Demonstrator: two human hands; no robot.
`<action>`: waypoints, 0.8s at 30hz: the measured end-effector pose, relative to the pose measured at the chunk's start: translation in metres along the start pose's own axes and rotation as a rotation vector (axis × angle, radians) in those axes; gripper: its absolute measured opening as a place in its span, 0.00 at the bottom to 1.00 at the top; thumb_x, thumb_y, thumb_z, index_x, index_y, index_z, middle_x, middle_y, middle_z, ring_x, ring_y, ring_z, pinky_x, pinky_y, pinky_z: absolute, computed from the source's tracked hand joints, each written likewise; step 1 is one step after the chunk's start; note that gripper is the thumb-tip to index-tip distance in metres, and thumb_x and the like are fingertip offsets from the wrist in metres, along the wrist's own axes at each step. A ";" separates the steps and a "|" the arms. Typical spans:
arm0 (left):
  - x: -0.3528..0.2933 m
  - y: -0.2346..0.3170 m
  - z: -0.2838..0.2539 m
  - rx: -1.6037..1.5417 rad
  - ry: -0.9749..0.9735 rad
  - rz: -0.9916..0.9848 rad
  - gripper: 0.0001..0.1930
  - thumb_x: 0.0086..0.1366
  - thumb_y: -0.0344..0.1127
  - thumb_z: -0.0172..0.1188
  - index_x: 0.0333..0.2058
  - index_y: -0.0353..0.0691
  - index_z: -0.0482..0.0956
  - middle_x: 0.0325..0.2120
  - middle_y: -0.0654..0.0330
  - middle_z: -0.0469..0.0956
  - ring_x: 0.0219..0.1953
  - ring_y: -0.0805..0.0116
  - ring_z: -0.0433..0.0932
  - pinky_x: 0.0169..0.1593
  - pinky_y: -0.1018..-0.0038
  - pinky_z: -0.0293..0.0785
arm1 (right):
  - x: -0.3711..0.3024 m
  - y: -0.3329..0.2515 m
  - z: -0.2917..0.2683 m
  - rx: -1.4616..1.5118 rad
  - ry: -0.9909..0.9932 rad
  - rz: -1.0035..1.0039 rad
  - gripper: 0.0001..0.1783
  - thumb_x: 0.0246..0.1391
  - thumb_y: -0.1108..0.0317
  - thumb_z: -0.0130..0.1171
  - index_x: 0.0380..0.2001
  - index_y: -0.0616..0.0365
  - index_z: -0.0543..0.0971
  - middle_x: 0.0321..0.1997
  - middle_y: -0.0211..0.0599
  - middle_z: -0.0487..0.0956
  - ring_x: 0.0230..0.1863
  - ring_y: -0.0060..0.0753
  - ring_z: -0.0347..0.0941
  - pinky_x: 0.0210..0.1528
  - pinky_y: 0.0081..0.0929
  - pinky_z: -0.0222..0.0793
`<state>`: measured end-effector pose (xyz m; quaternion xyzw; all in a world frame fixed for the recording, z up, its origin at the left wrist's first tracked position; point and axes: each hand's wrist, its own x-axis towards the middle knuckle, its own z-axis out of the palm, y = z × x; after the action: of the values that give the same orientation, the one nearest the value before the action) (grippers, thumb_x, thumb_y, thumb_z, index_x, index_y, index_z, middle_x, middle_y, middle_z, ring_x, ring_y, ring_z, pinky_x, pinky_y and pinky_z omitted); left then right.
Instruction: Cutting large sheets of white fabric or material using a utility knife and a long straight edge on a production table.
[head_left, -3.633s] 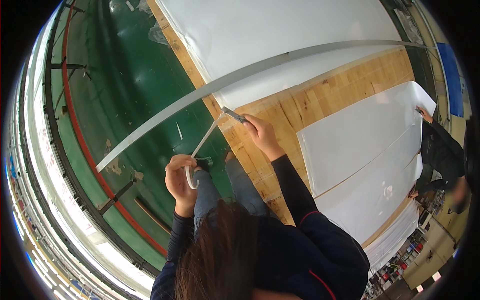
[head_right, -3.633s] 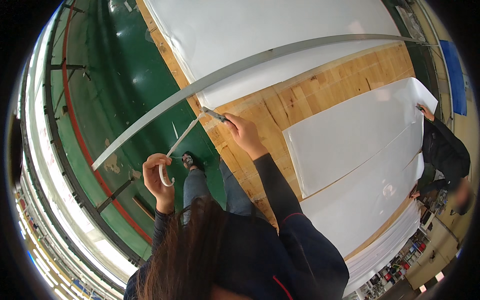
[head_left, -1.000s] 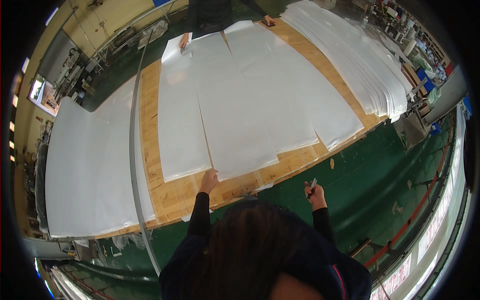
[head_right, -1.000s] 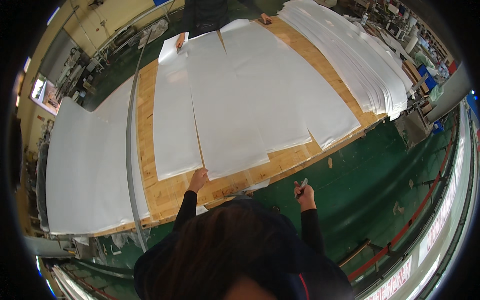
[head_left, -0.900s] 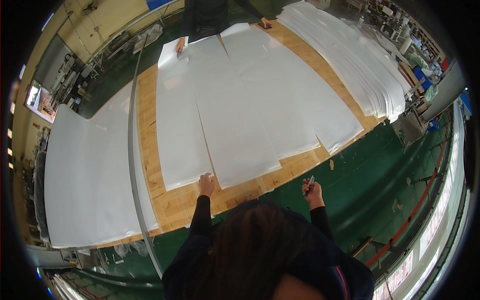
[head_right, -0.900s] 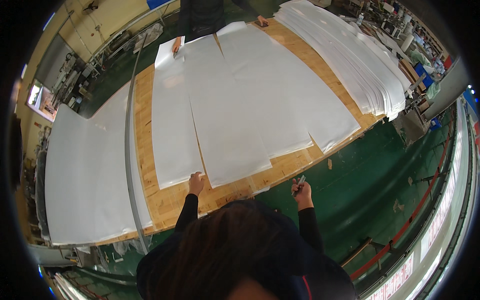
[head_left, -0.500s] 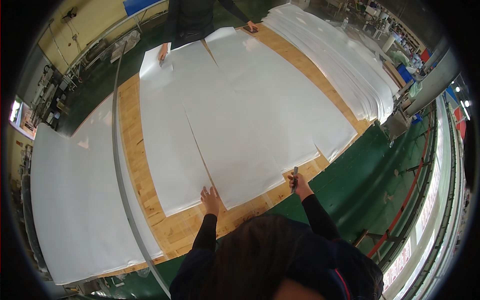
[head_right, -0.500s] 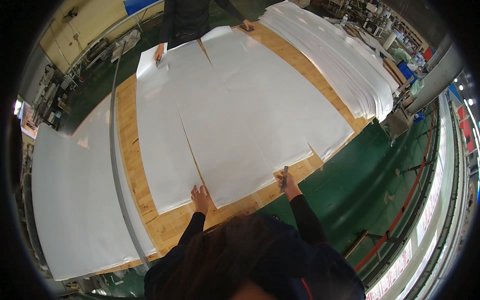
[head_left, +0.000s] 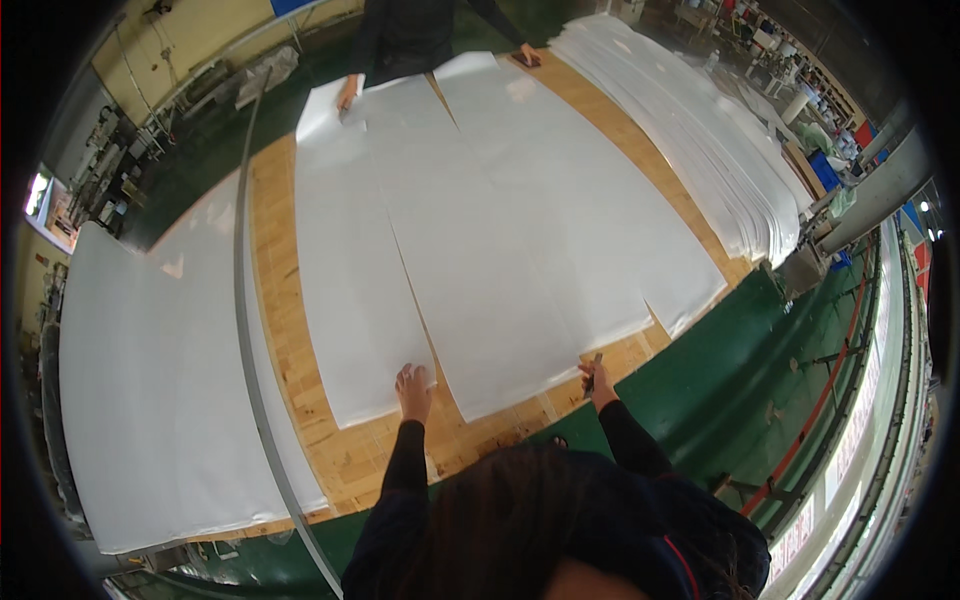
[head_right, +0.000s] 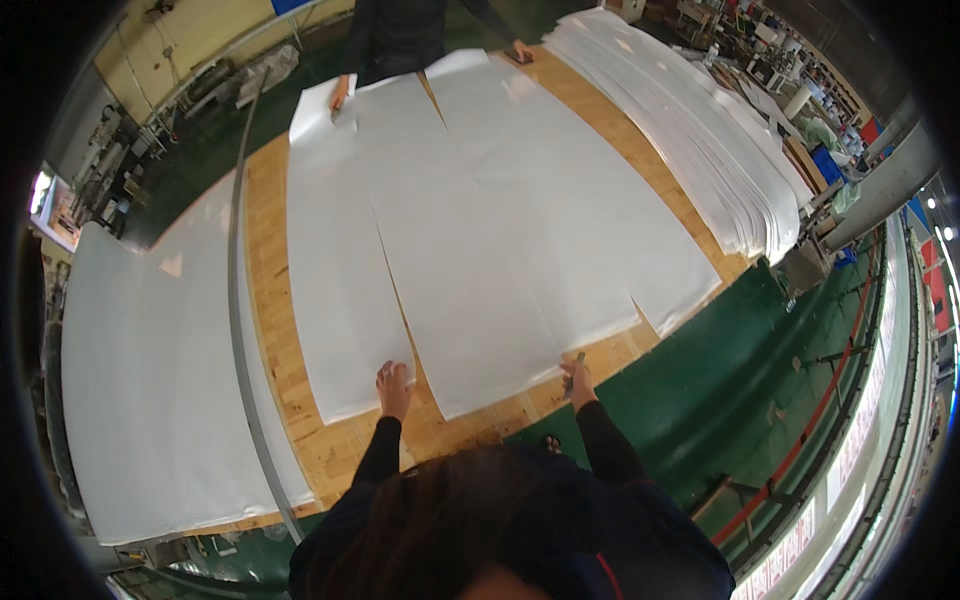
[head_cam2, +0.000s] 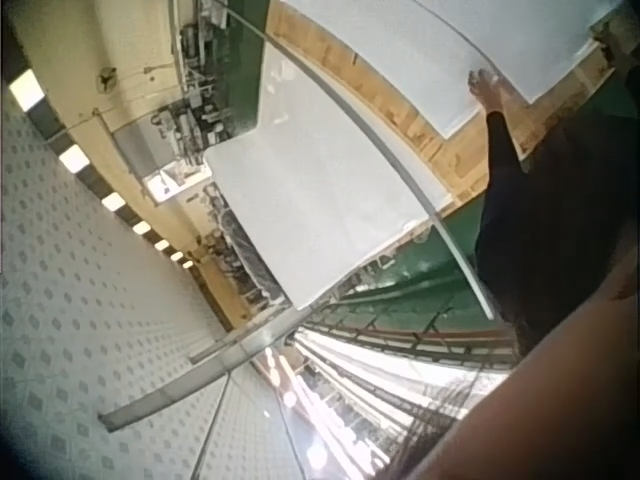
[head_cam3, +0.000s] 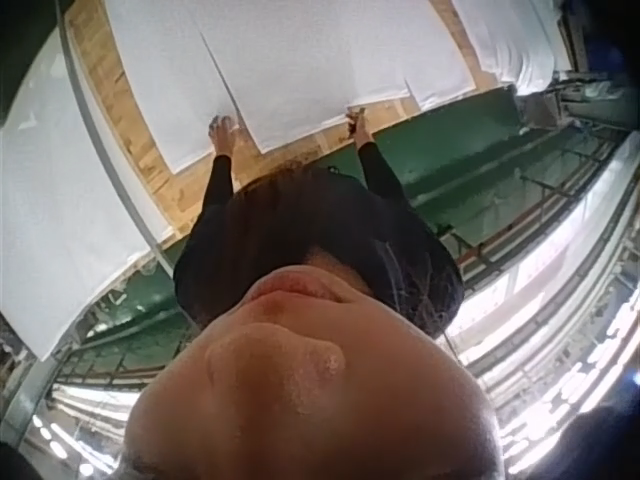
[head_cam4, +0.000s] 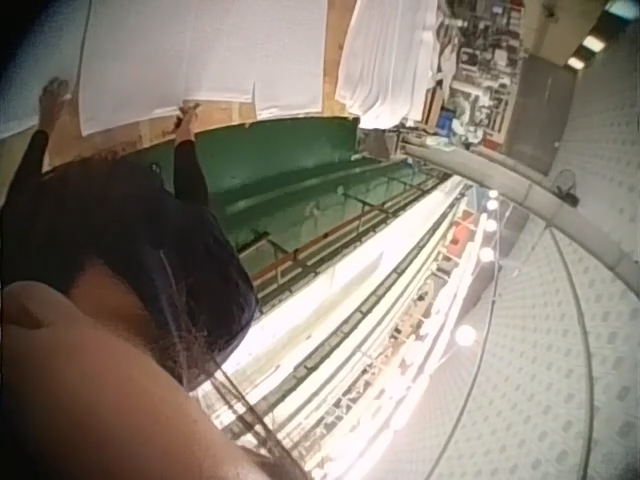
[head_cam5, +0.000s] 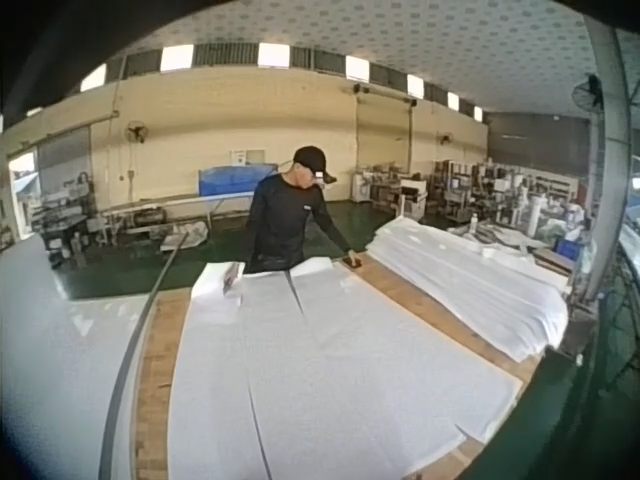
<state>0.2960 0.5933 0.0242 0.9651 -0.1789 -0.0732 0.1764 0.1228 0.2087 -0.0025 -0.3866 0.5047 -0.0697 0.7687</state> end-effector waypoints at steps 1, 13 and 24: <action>0.000 0.003 0.005 -0.055 0.165 0.002 0.21 0.50 0.27 0.54 0.46 0.43 0.67 0.49 0.53 0.63 0.51 0.51 0.61 0.51 0.62 0.62 | 0.007 -0.001 -0.004 0.036 -0.069 -0.001 0.12 0.52 0.61 0.44 0.35 0.58 0.67 0.31 0.37 0.74 0.17 0.25 0.62 0.15 0.22 0.59; 0.002 -0.040 -0.083 -0.521 0.499 -0.305 0.17 0.61 0.32 0.45 0.46 0.28 0.67 0.39 0.40 0.72 0.45 0.47 0.70 0.47 0.66 0.65 | -0.010 0.006 0.041 -0.255 0.270 -0.194 0.14 0.45 0.63 0.56 0.32 0.59 0.68 0.19 0.30 0.67 0.16 0.21 0.64 0.13 0.17 0.58; 0.018 -0.052 -0.207 -0.416 0.946 -0.449 0.14 0.62 0.34 0.46 0.40 0.27 0.69 0.28 0.40 0.74 0.30 0.51 0.74 0.35 0.66 0.67 | -0.002 -0.005 0.037 -0.537 -0.008 -0.236 0.12 0.44 0.65 0.58 0.30 0.61 0.71 0.15 0.27 0.65 0.10 0.17 0.58 0.09 0.18 0.52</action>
<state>0.3718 0.6972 0.1954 0.8522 0.1475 0.2979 0.4042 0.1542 0.2256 0.0093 -0.6325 0.4536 -0.0212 0.6275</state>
